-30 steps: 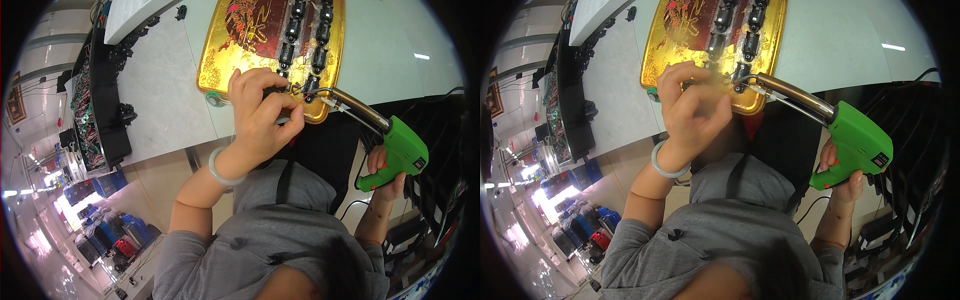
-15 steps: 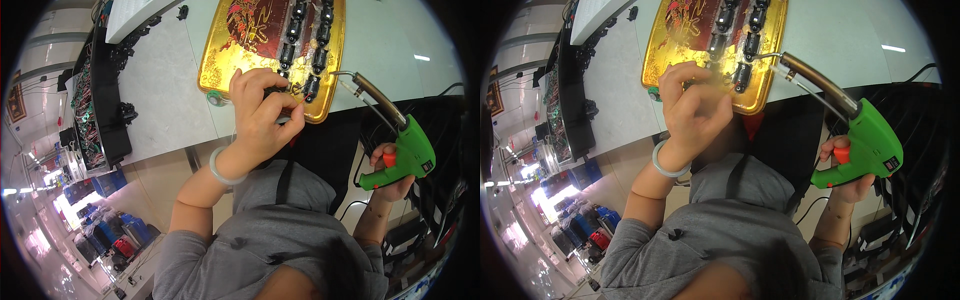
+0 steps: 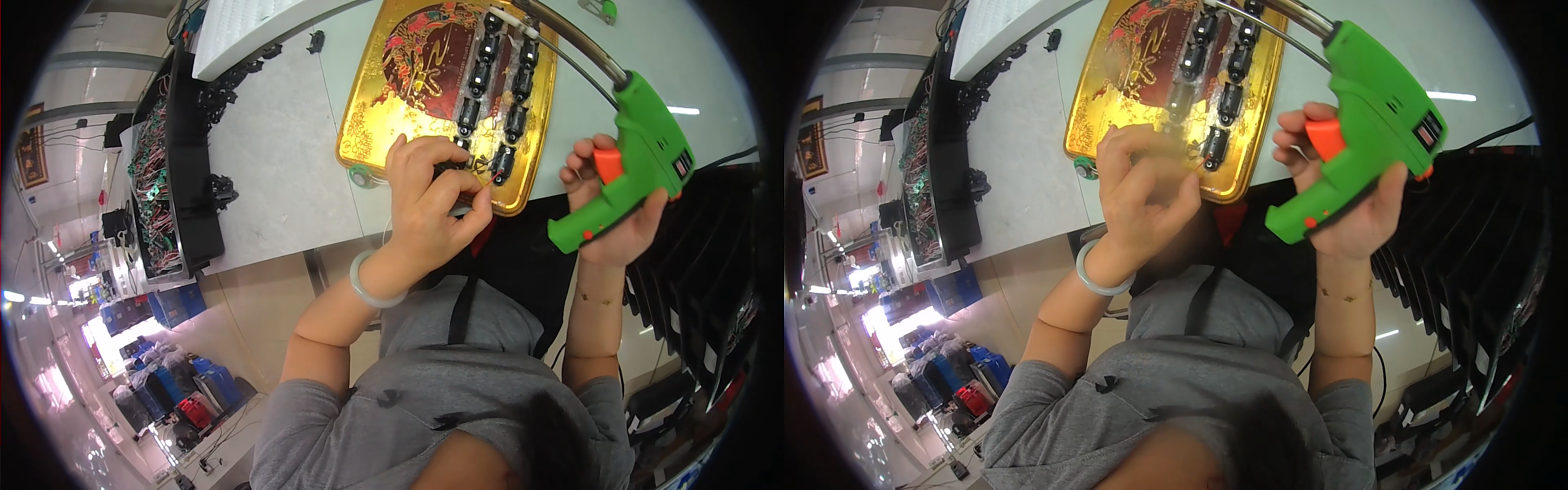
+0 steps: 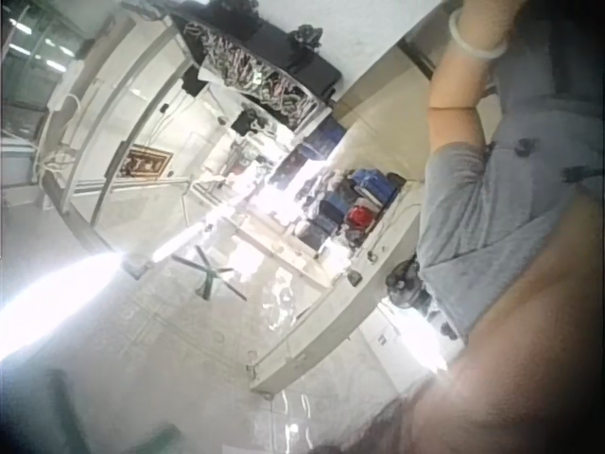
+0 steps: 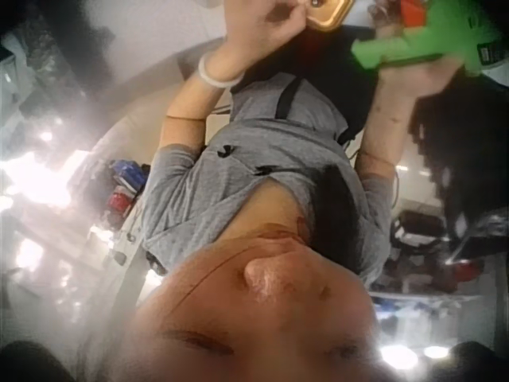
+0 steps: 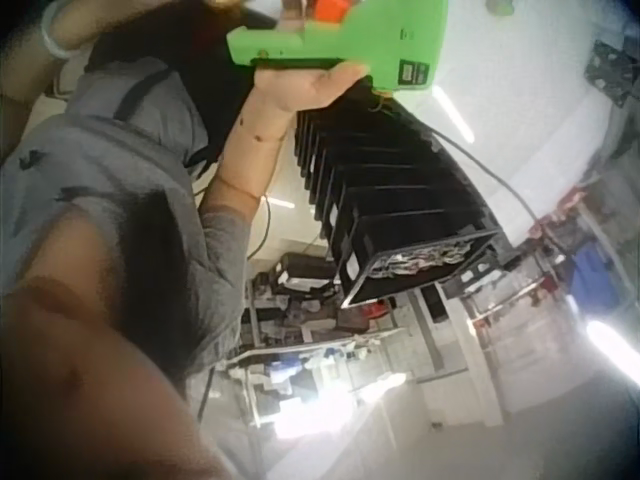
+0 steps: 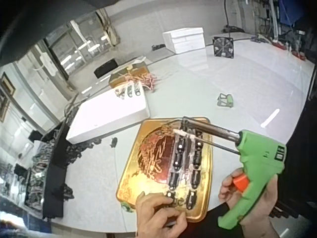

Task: The person uses a green hot air gun to solder wires onto small black electronic components. They repeatedly pick up components from a tray, apply heat to the connection points, and place the finished units into a white foam organizer.

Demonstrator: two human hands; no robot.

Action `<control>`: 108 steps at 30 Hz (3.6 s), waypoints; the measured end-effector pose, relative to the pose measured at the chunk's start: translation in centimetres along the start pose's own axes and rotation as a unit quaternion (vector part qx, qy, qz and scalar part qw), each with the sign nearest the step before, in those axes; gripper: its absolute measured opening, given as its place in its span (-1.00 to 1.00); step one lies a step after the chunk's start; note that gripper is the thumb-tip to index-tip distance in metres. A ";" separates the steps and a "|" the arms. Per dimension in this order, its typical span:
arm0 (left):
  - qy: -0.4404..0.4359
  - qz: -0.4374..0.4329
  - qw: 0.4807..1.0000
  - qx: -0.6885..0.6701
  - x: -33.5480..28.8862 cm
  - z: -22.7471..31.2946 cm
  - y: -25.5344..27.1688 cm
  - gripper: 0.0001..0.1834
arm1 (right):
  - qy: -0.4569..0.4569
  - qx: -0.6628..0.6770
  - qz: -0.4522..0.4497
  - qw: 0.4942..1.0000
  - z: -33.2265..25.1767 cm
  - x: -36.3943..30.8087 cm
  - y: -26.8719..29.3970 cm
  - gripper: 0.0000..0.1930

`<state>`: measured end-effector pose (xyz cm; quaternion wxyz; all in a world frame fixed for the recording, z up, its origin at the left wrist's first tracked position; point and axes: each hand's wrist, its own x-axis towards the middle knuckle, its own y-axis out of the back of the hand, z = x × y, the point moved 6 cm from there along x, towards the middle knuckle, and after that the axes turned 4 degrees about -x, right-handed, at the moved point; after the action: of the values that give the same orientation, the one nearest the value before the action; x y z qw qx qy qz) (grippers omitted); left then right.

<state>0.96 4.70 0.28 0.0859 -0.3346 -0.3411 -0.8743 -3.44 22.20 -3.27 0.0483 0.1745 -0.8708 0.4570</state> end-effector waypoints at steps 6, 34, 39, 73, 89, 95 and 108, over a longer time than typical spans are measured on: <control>0.014 0.000 1.000 -0.001 0.1 0.3 1.5 -0.39 | -0.007 0.089 0.014 0.996 1.7 1.4 -0.3 -0.39; 0.056 0.442 0.850 -0.281 2.7 -8.7 37.0 -0.88 | -0.049 0.050 -0.063 0.996 1.2 1.3 -1.5 -0.40; 0.191 0.528 0.777 -0.284 -5.5 -17.3 46.4 -0.85 | -0.048 0.053 -0.067 0.995 1.5 1.3 -1.7 -0.40; 0.288 0.007 0.798 0.529 -6.8 -16.6 40.5 -0.54 | -0.040 0.027 -0.065 0.997 1.4 1.1 -1.6 -0.40; 0.260 -0.026 0.906 0.334 4.2 -15.7 34.0 -0.65 | 0.009 0.023 -0.011 1.000 1.2 1.1 -1.0 -0.46; 0.058 -0.111 0.952 0.279 18.0 -18.5 16.1 -0.79 | 0.019 0.050 0.004 0.999 1.3 0.8 -1.0 -0.47; 0.168 0.062 0.945 0.274 29.5 -30.1 4.1 -0.79 | 0.002 0.048 0.010 0.999 0.9 1.0 -0.9 -0.45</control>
<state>-35.81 -15.82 5.14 0.2846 -0.1668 -0.5261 -0.7838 -3.98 20.77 -2.86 0.0373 0.1665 -0.8497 0.4989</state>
